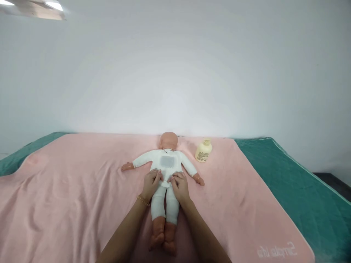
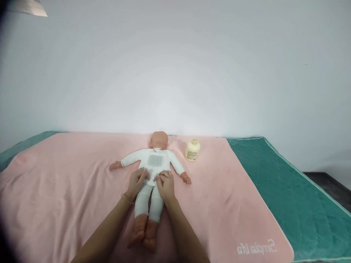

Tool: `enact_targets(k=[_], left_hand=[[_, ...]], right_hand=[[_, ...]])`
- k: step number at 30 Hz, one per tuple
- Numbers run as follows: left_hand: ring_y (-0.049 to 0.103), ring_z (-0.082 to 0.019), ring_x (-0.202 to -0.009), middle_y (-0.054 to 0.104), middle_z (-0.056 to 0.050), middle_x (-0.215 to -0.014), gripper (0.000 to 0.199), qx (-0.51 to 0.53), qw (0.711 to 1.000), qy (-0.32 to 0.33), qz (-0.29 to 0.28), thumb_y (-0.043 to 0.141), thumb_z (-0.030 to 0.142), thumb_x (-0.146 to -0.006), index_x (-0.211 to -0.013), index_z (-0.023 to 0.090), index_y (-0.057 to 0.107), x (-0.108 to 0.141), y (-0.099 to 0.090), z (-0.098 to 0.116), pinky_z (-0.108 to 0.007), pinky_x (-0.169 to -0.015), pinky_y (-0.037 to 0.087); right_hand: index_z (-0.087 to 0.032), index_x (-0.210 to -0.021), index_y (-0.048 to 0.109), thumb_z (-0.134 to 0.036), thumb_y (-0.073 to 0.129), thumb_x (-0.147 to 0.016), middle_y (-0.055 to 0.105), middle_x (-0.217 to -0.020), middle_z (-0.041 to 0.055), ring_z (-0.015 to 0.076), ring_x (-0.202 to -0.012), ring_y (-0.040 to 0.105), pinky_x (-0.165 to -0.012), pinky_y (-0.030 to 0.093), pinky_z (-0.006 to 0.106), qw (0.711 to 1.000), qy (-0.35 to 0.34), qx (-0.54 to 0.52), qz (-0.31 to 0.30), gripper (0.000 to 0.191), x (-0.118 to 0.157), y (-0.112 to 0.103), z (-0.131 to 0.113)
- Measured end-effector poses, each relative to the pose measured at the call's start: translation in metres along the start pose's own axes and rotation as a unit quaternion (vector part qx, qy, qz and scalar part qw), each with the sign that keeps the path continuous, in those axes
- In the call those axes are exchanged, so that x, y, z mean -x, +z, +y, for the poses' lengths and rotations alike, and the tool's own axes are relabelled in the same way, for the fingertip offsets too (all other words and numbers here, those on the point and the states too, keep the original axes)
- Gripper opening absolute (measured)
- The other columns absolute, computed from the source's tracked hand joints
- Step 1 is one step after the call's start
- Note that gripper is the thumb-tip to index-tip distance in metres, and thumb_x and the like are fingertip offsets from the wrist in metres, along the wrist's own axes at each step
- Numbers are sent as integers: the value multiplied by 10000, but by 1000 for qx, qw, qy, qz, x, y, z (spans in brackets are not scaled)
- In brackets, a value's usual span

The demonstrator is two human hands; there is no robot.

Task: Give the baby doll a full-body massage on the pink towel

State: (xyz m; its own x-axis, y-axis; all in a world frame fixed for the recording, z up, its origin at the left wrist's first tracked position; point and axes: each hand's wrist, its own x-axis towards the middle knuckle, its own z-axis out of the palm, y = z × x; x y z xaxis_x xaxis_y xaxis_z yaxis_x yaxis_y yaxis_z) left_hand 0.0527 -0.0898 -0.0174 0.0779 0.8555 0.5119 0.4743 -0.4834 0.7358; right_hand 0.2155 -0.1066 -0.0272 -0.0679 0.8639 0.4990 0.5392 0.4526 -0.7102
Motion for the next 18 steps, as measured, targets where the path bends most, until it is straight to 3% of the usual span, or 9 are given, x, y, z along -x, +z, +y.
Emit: enact_targets(k=[4, 10, 18], left_hand=[[568, -186, -666, 600, -33, -616, 447, -6, 1000, 16, 3, 333, 366, -964, -609, 215, 559, 3, -1, -1, -350, -694, 474], [601, -213, -899, 683, -53, -877, 376, -14, 999, 42, 11, 337, 350, -955, -785, 218, 645, 2, -3, -5, -440, -935, 427], [599, -220, -838, 677, -51, -793, 371, -21, 998, 13, -49, 365, 343, -949, -732, 212, 637, -4, 1, -9, -439, -881, 451]], right_hand=[[-214, -774, 707, -193, 452, -924, 625, -838, 38, 199, -882, 543, -822, 389, 356, 1000, -19, 0, 18, 297, 5, -3, -3], [-222, -1012, 688, -216, 417, -946, 610, -1091, 63, 215, -1073, 514, -940, 361, 377, 999, -41, 20, 24, 279, 8, -7, -7], [-222, -972, 689, -253, 386, -986, 650, -1020, 49, 212, -1033, 536, -908, 366, 369, 999, -6, 36, -3, 305, 3, -2, -4]])
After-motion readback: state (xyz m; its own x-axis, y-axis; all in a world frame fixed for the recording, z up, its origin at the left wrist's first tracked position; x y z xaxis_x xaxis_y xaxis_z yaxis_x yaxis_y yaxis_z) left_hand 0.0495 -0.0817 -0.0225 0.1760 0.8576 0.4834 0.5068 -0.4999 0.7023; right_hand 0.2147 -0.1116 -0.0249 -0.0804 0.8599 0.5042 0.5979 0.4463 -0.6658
